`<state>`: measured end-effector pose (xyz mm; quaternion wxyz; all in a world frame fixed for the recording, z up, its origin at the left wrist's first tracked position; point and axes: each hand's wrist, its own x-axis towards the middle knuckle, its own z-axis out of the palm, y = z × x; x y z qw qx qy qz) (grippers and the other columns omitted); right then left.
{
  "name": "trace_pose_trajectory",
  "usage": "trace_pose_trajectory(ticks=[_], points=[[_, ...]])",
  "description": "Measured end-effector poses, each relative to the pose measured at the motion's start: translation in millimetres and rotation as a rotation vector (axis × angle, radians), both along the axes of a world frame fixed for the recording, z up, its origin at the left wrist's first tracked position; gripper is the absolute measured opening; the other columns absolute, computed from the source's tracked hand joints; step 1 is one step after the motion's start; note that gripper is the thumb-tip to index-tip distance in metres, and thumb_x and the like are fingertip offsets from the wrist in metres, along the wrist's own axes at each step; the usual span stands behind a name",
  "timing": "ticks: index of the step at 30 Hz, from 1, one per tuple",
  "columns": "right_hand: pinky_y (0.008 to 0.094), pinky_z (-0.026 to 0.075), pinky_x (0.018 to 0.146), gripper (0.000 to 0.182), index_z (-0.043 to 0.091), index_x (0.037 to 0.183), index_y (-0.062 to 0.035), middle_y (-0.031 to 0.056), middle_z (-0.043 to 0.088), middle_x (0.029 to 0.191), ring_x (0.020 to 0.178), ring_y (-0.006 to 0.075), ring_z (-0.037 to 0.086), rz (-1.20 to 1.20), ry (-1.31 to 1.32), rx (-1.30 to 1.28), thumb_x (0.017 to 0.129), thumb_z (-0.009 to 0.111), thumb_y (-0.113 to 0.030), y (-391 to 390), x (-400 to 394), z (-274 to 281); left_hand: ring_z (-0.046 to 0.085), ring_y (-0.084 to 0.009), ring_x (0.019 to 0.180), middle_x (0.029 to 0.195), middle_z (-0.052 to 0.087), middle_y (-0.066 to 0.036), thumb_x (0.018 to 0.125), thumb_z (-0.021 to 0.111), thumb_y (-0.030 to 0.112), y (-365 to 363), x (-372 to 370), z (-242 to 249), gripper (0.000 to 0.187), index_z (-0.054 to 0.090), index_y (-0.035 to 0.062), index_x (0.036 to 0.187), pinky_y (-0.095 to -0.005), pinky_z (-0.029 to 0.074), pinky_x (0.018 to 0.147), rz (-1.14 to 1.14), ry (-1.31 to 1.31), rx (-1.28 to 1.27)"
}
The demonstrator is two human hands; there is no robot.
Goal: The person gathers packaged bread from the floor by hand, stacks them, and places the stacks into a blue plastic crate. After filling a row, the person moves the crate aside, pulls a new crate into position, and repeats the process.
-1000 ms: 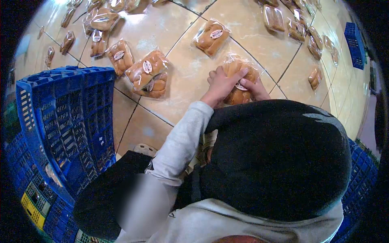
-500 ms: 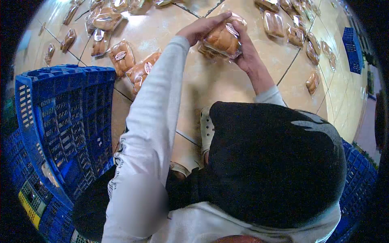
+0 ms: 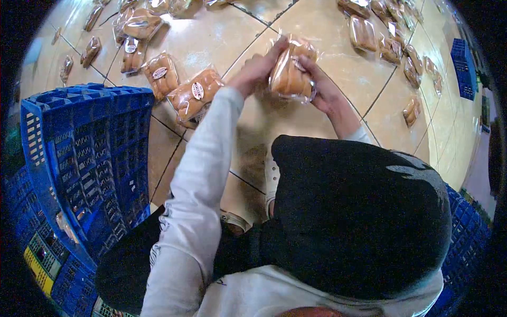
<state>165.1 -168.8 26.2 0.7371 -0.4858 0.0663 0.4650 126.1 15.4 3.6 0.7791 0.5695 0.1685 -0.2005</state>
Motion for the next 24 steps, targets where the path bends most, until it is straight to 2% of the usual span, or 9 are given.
trace_pose_trajectory(ticks=[5,10,12,13,15,16,18,21,24], points=[[0.0360,0.051,0.099,0.060,0.050,0.133,-0.0026,0.0086,0.063,0.121,0.110,0.0195,0.063,0.168,-0.075,-0.054,0.085,0.076,-0.030,-1.2,-34.4,21.0,0.053,-0.0300,0.125,0.136,0.050,-0.027,0.082,0.055,0.079,-7.4,-54.6,-8.2,0.112,0.040,-0.0171,0.135,-0.0367,0.043,0.105,0.094,0.022,-0.005],[0.0363,0.045,0.105,0.076,0.043,0.139,-0.0038,0.0094,0.060,0.127,0.118,0.0207,0.059,0.272,-0.329,-0.046,0.076,0.083,-0.018,-5.3,-38.4,24.7,0.044,-0.0293,0.133,0.143,0.042,-0.024,0.075,0.080,0.057,5.4,-85.7,23.2,0.122,0.009,-0.0118,0.146,-0.0370,0.038,0.111,-0.037,-0.243,0.115],[0.0401,0.041,0.110,0.116,0.020,0.152,-0.0073,0.0119,0.048,0.141,0.130,0.0239,0.049,0.226,-0.466,-0.055,0.061,0.092,-0.015,-5.1,-44.0,24.8,0.042,-0.0295,0.135,0.144,0.041,-0.023,0.068,0.085,0.058,4.0,-96.5,31.6,0.129,0.009,-0.0107,0.147,-0.0373,0.036,0.112,-0.081,-0.385,0.239],[0.0415,0.039,0.111,0.126,0.014,0.154,-0.0085,0.0122,0.045,0.143,0.132,0.0250,0.047,0.230,-0.620,-0.066,0.057,0.094,-0.016,-6.5,-46.8,21.0,0.034,-0.0356,0.141,0.150,0.032,-0.026,0.052,0.090,0.062,0.9,-97.6,50.9,0.147,0.006,-0.0071,0.150,-0.0428,0.030,0.117,-0.004,-0.360,0.180],[0.0455,0.031,0.117,0.153,-0.003,0.157,-0.0127,0.0135,0.035,0.151,0.139,0.0279,0.039,0.186,-0.778,0.021,0.044,0.099,-0.020,-8.2,-49.4,6.2,0.026,-0.0404,0.144,0.154,0.025,-0.028,0.046,0.090,0.065,8.4,-104.2,46.0,0.153,0.005,-0.0056,0.151,-0.0466,0.023,0.119,-0.075,-0.597,0.633],[0.0460,0.029,0.118,0.156,-0.006,0.157,-0.0126,0.0142,0.030,0.154,0.140,0.0289,0.036,0.260,-0.875,-0.005,0.044,0.100,-0.023,-6.3,-47.3,11.9,0.021,-0.0428,0.146,0.155,0.021,-0.029,0.043,0.089,0.067,13.2,-108.7,41.4,0.156,0.004,-0.0049,0.152,-0.0484,0.019,0.121,-0.112,-0.711,0.860],[0.0462,0.027,0.118,0.158,-0.010,0.157,-0.0131,0.0154,0.023,0.158,0.142,0.0295,0.034,0.112,-0.325,0.131,0.045,0.101,-0.027,-0.7,-61.0,33.8,0.009,-0.0479,0.148,0.158,0.009,-0.032,0.037,0.087,0.072,17.3,-111.7,24.6,0.165,-0.002,-0.0050,0.153,-0.0509,0.010,0.122,-0.147,-0.768,0.911],[0.0470,0.015,0.121,0.144,-0.006,0.157,-0.0105,0.0193,0.014,0.161,0.148,0.0353,0.020,0.377,-1.066,-0.105,0.059,0.090,-0.053,-33.3,-39.5,-57.5,0.002,-0.0478,0.149,0.160,-0.002,-0.031,0.038,0.086,0.074,17.2,-110.1,-7.6,0.169,-0.009,-0.0054,0.153,-0.0497,0.009,0.122,-0.186,-0.758,0.894],[0.0467,0.013,0.121,0.142,-0.006,0.157,-0.0078,0.0204,0.010,0.162,0.149,0.0358,0.014,0.444,-1.086,-0.146,0.061,0.085,-0.059,-36.7,-42.8,-79.8,0.001,-0.0463,0.149,0.160,-0.003,-0.031,0.038,0.086,0.075,10.7,-109.4,-43.3,0.171,-0.013,-0.0045,0.152,-0.0488,0.008,0.122,-0.135,-0.797,0.721]])
